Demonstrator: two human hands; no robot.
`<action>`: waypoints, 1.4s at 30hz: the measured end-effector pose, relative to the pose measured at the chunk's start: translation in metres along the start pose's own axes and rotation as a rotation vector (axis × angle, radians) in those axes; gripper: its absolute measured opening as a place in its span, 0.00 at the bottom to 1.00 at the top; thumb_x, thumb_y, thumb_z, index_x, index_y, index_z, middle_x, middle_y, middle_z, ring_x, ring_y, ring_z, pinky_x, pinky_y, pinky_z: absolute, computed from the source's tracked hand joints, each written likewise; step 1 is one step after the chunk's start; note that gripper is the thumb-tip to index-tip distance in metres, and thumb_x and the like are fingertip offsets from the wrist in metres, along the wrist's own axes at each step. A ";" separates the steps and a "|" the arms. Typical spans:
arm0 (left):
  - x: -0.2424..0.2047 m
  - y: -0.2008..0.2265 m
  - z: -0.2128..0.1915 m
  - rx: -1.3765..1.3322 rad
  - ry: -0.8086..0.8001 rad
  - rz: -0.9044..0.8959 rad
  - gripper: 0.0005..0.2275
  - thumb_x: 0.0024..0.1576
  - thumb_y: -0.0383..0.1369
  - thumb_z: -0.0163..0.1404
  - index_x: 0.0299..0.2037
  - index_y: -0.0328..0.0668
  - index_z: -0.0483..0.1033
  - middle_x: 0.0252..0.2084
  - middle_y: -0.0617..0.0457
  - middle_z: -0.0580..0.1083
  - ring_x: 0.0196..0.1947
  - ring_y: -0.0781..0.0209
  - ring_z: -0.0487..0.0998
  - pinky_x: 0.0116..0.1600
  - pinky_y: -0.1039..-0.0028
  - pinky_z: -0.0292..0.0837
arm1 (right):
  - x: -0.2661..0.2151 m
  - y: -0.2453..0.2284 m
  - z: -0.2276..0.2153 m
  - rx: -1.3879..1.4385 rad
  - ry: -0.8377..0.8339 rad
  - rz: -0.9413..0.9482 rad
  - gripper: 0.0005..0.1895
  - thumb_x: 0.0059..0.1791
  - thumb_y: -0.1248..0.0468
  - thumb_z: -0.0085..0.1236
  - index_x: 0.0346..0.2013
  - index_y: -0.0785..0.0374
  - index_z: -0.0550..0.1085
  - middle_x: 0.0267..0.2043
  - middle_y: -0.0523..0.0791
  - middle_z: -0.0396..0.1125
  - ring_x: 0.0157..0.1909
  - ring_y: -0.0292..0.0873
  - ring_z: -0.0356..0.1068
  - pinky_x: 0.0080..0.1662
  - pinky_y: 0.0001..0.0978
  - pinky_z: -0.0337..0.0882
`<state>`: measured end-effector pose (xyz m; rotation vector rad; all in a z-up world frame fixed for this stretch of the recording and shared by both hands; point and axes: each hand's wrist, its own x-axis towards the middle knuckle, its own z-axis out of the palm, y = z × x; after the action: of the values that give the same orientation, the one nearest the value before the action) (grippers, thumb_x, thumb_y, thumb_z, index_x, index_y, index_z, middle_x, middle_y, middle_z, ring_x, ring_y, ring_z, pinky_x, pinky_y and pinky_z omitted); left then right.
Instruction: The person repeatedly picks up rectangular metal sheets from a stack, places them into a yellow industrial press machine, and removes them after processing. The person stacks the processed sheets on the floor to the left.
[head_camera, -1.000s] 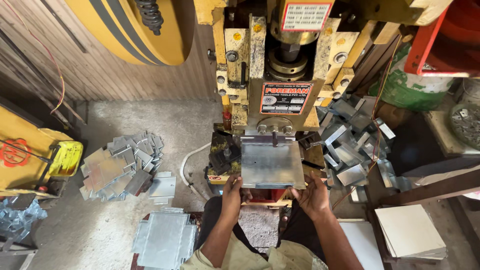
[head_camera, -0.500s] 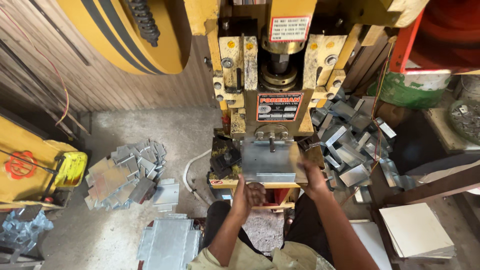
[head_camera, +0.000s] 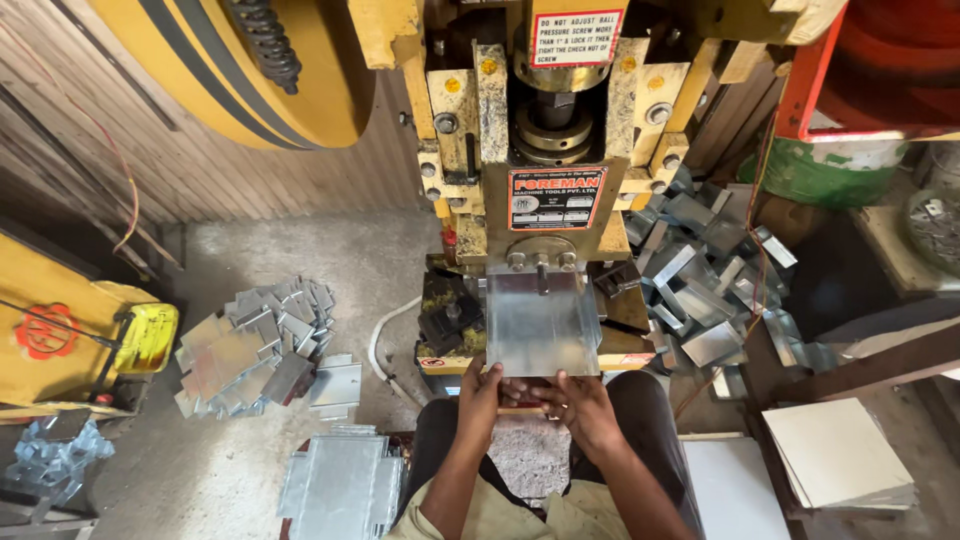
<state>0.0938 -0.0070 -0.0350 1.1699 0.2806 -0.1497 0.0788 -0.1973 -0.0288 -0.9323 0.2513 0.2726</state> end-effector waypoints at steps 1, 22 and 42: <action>0.001 -0.003 -0.002 -0.002 0.006 -0.003 0.23 0.64 0.36 0.48 0.67 0.33 0.63 0.31 0.48 0.78 0.27 0.64 0.78 0.32 0.74 0.75 | 0.004 0.003 0.000 -0.014 0.024 -0.005 0.18 0.52 0.59 0.54 0.50 0.71 0.69 0.46 0.54 0.72 0.46 0.51 0.77 0.43 0.45 0.76; -0.010 0.017 0.013 0.337 -0.350 -0.167 0.24 0.60 0.50 0.51 0.60 0.44 0.70 0.39 0.54 0.78 0.32 0.62 0.82 0.36 0.71 0.80 | 0.036 0.029 -0.031 -0.049 0.118 -0.116 0.18 0.51 0.55 0.57 0.47 0.65 0.73 0.37 0.47 0.73 0.36 0.40 0.72 0.40 0.34 0.75; -0.022 0.063 0.026 0.384 -0.610 -0.299 0.18 0.59 0.42 0.46 0.50 0.35 0.75 0.37 0.40 0.78 0.29 0.49 0.80 0.35 0.60 0.77 | 0.007 -0.077 -0.040 0.186 -0.303 -0.102 0.35 0.47 0.50 0.47 0.67 0.60 0.69 0.60 0.50 0.70 0.57 0.49 0.68 0.59 0.38 0.68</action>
<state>0.0932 -0.0074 0.0369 1.3938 -0.1245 -0.8354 0.1070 -0.2727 0.0041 -0.7063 -0.0497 0.2875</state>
